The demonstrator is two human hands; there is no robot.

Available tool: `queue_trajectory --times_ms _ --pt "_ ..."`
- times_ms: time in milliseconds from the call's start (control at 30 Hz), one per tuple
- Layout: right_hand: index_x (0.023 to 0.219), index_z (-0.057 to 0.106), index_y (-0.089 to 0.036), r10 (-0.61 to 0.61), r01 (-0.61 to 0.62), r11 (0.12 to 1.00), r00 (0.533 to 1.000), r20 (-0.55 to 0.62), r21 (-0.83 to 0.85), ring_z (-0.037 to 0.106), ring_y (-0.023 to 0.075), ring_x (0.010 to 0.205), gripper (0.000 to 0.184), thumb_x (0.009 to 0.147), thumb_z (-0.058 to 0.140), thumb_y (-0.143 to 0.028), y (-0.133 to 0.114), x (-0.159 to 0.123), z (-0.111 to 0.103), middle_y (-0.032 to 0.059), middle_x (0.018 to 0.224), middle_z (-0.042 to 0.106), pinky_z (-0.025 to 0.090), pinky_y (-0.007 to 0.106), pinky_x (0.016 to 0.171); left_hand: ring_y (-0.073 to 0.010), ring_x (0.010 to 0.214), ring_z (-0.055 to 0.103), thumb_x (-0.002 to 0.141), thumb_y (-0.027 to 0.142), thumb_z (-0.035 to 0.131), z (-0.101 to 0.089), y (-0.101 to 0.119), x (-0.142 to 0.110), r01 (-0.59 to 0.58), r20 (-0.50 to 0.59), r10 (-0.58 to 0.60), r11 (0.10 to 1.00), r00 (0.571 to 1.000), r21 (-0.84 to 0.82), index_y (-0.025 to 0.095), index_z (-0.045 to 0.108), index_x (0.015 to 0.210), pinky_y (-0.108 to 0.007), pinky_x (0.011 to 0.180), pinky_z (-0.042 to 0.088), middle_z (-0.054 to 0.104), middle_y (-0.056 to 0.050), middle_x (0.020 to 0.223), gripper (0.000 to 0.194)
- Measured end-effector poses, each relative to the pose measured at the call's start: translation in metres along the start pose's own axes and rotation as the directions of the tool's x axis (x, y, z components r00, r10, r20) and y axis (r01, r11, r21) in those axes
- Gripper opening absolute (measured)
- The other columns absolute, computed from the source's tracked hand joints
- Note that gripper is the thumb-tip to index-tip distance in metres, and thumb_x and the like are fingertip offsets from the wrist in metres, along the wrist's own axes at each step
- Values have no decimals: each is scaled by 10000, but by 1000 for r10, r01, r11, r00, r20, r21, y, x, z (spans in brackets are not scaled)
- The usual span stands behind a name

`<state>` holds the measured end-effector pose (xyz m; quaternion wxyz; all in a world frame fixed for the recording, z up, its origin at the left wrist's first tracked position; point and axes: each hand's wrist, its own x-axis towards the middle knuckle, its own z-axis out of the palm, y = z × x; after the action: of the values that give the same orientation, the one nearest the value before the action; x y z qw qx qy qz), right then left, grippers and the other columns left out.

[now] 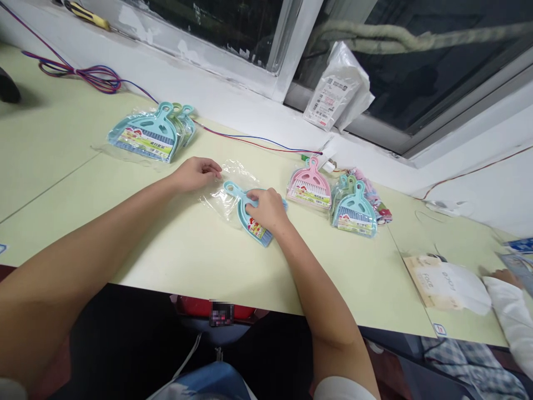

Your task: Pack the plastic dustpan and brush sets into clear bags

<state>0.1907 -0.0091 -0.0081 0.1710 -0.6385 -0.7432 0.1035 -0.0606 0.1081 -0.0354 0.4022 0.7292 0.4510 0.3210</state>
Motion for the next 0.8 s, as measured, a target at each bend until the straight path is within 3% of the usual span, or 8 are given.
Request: queue_trajectory --times_ms 200,400,633,800 --pt "1159 797 -262 -9 9 1000 1000 -2 -16 628 281 1130 312 872 677 -253 2 -5 -2 26 1087 805 487 410 1031 -183 813 716 700 80 621 0 7 -3 32 60 -19 974 998 -226 183 690 1079 -355 802 565 791 -83 1063 399" --pt "1139 825 -303 -35 35 999 999 15 1 635 273 1142 280 909 668 -267 5 -7 -1 -18 1201 793 474 401 1057 -208 795 751 739 180 794 -3 8 -6 69 179 -11 944 984 -322 199 693 1082 -404 776 593 781 -115 1131 358" --pt "1146 830 -306 -46 46 999 999 8 6 644 270 1143 279 926 661 -269 9 -5 4 -20 1187 800 465 407 1057 -232 786 789 753 277 847 -4 4 -7 111 208 -34 922 977 -371 201 683 1151 -345 673 569 749 -154 1271 437" --pt "1119 837 -299 -69 69 997 998 -15 19 659 246 1124 264 936 652 -254 7 -4 8 -5 1169 804 459 386 1066 -230 811 773 683 386 936 -1 7 -7 137 263 -52 939 963 -316 208 703 1138 -377 801 593 813 -113 1013 541"
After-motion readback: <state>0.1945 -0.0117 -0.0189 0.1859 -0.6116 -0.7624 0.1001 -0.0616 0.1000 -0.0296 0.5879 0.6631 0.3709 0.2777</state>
